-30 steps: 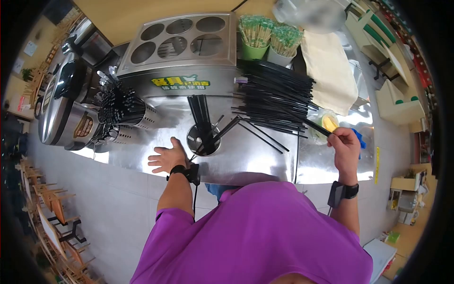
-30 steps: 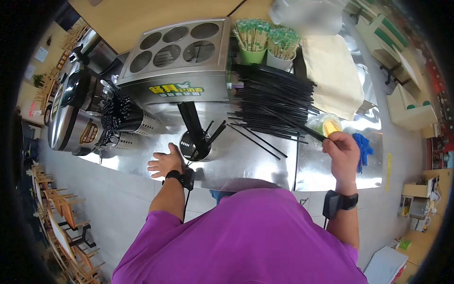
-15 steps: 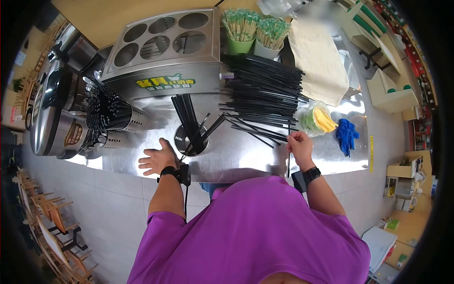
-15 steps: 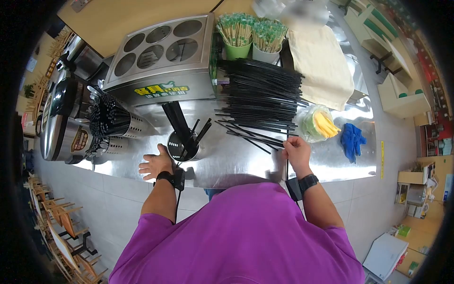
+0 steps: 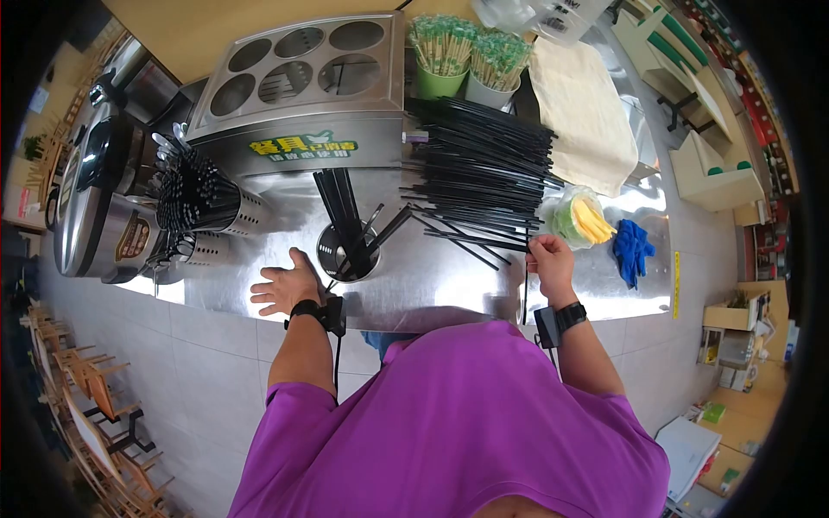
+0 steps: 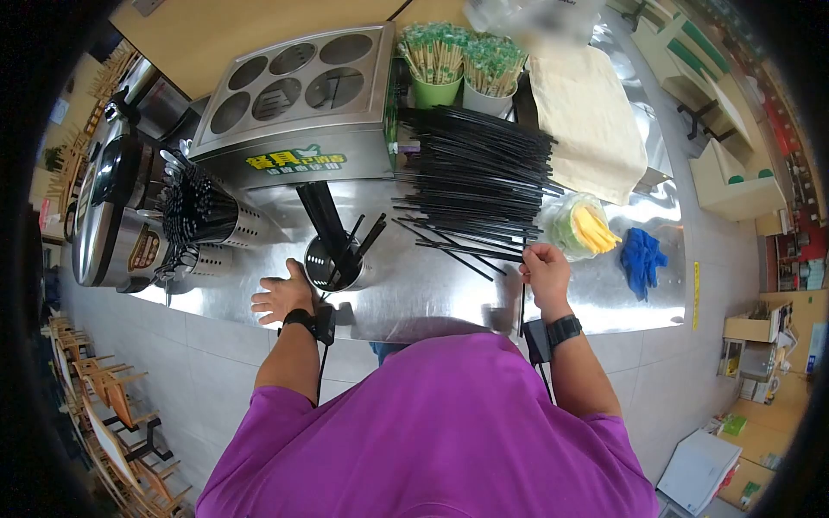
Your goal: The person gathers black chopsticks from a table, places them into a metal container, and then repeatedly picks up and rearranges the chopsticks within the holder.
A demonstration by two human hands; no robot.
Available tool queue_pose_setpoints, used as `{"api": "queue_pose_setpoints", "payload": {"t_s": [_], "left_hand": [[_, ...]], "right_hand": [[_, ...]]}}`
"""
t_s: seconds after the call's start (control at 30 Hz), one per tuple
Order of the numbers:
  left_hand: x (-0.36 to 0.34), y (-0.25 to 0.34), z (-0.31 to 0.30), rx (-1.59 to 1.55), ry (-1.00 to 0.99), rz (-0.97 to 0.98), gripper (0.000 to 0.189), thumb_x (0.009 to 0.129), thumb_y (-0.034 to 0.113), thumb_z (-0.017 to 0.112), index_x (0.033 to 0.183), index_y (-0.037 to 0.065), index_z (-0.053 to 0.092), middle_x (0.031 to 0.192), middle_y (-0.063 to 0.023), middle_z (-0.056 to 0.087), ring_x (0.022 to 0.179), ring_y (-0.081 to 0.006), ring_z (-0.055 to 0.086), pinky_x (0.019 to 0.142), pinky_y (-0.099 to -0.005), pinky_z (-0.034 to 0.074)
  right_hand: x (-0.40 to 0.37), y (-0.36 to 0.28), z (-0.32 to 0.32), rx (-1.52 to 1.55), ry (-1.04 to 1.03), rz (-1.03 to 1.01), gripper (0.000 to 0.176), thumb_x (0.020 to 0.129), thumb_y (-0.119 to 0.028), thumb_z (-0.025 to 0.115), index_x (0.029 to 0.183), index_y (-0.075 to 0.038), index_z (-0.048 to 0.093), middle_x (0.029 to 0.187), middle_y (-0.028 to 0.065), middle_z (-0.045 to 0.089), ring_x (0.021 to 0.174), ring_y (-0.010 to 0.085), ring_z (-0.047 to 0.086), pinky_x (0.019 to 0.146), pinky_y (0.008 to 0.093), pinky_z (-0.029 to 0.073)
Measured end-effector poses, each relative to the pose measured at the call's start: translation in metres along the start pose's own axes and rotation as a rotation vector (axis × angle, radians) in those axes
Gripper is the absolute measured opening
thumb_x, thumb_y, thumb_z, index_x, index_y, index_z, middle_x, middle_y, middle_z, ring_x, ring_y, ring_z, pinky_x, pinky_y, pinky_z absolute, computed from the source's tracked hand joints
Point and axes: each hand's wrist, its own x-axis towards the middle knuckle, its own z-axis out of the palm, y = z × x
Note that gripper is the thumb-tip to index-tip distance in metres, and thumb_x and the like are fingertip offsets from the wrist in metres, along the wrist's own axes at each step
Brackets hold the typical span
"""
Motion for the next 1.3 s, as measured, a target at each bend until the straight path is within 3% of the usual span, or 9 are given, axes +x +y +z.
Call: {"api": "queue_pose_setpoints", "payload": {"t_s": [0.23, 0.43, 0.53, 0.57, 0.73, 0.9, 1.13, 1.23, 1.3], "left_hand": [[-0.001, 0.002, 0.001, 0.01, 0.019, 0.001, 0.084, 0.088, 0.068, 0.048, 0.134, -0.002, 0.045, 0.151, -0.0374, 0.026, 0.146, -0.0525, 0.014, 0.115, -0.068, 0.01], [0.001, -0.001, 0.0, 0.014, 0.035, 0.008, 0.087, 0.088, 0.069, 0.049, 0.139, -0.001, 0.044, 0.15, -0.0363, 0.028, 0.146, -0.0527, 0.015, 0.114, -0.0677, 0.012], [0.001, -0.001, -0.003, 0.011, -0.004, 0.009, 0.087, 0.088, 0.068, 0.048, 0.141, -0.002, 0.042, 0.151, -0.0369, 0.026, 0.146, -0.0536, 0.014, 0.115, -0.0679, 0.011], [0.003, -0.002, -0.002, 0.014, -0.018, 0.008, 0.089, 0.088, 0.068, 0.047, 0.144, -0.002, 0.04, 0.153, -0.0379, 0.023, 0.147, -0.0542, 0.012, 0.115, -0.0679, 0.009], [0.002, -0.002, -0.006, -0.006, -0.047, 0.006, 0.091, 0.088, 0.067, 0.046, 0.147, -0.001, 0.037, 0.156, -0.038, 0.021, 0.148, -0.0541, 0.009, 0.116, -0.0675, 0.007], [0.003, -0.002, -0.006, -0.03, -0.053, 0.008, 0.091, 0.088, 0.066, 0.047, 0.148, -0.003, 0.036, 0.156, -0.0388, 0.018, 0.148, -0.0543, 0.008, 0.117, -0.0674, 0.006], [0.008, -0.003, 0.005, -0.038, -0.005, 0.01, 0.093, 0.087, 0.068, 0.047, 0.146, -0.003, 0.038, 0.155, -0.0395, 0.02, 0.148, -0.0549, 0.009, 0.116, -0.0679, 0.006], [0.007, -0.006, 0.008, -0.062, 0.003, 0.019, 0.093, 0.086, 0.068, 0.048, 0.145, -0.002, 0.038, 0.155, -0.0406, 0.02, 0.148, -0.0553, 0.009, 0.116, -0.0683, 0.005], [0.009, -0.009, 0.013, -0.056, 0.009, 0.019, 0.093, 0.086, 0.068, 0.047, 0.145, -0.003, 0.037, 0.155, -0.0408, 0.019, 0.148, -0.0553, 0.008, 0.116, -0.0685, 0.005]], "right_hand": [[0.01, -0.014, 0.002, 0.07, -0.043, -0.09, 0.01, 0.092, -0.007, 0.07, 0.1, -0.002, 0.066, 0.084, 0.005, 0.067, 0.069, 0.0116, 0.065, 0.058, 0.0256, 0.055], [-0.013, -0.114, -0.031, -0.049, -0.09, -0.483, 0.006, 0.091, -0.001, 0.068, 0.097, -0.001, 0.066, 0.093, 0.0066, 0.07, 0.078, 0.0131, 0.065, 0.075, 0.0264, 0.053], [-0.031, -0.169, -0.031, 0.162, -0.039, -0.624, 0.009, 0.092, 0.004, 0.066, 0.099, 0.0, 0.063, 0.104, 0.0132, 0.07, 0.084, 0.0146, 0.067, 0.078, 0.0275, 0.057], [-0.034, -0.183, -0.03, 0.238, -0.174, -0.736, 0.012, 0.091, 0.007, 0.065, 0.1, 0.001, 0.061, 0.106, 0.0154, 0.07, 0.087, 0.0165, 0.067, 0.078, 0.028, 0.058], [-0.079, -0.217, 0.047, -0.084, -0.468, -0.991, 0.015, 0.084, 0.01, 0.07, 0.094, 0.0, 0.064, 0.103, 0.0167, 0.07, 0.09, 0.0202, 0.068, 0.08, 0.0301, 0.057], [-0.079, -0.203, 0.128, -0.481, -0.659, -1.215, 0.011, 0.077, -0.006, 0.079, 0.084, -0.006, 0.071, 0.086, 0.0093, 0.072, 0.078, 0.0249, 0.07, 0.069, 0.0315, 0.055], [-0.075, -0.194, 0.211, -0.712, -0.931, -1.313, 0.019, 0.085, -0.021, 0.074, 0.097, -0.007, 0.07, 0.086, 0.0124, 0.069, 0.082, 0.0338, 0.066, 0.074, 0.0418, 0.053], [-0.058, -0.197, 0.228, -0.877, -0.791, -1.169, 0.03, 0.084, -0.033, 0.072, 0.098, -0.007, 0.072, 0.083, 0.0141, 0.071, 0.08, 0.0364, 0.067, 0.073, 0.0459, 0.054], [-0.047, -0.198, 0.242, -0.997, -0.918, -0.928, 0.035, 0.084, -0.037, 0.07, 0.1, -0.006, 0.073, 0.084, 0.0165, 0.071, 0.083, 0.0351, 0.069, 0.076, 0.0444, 0.054]]}}
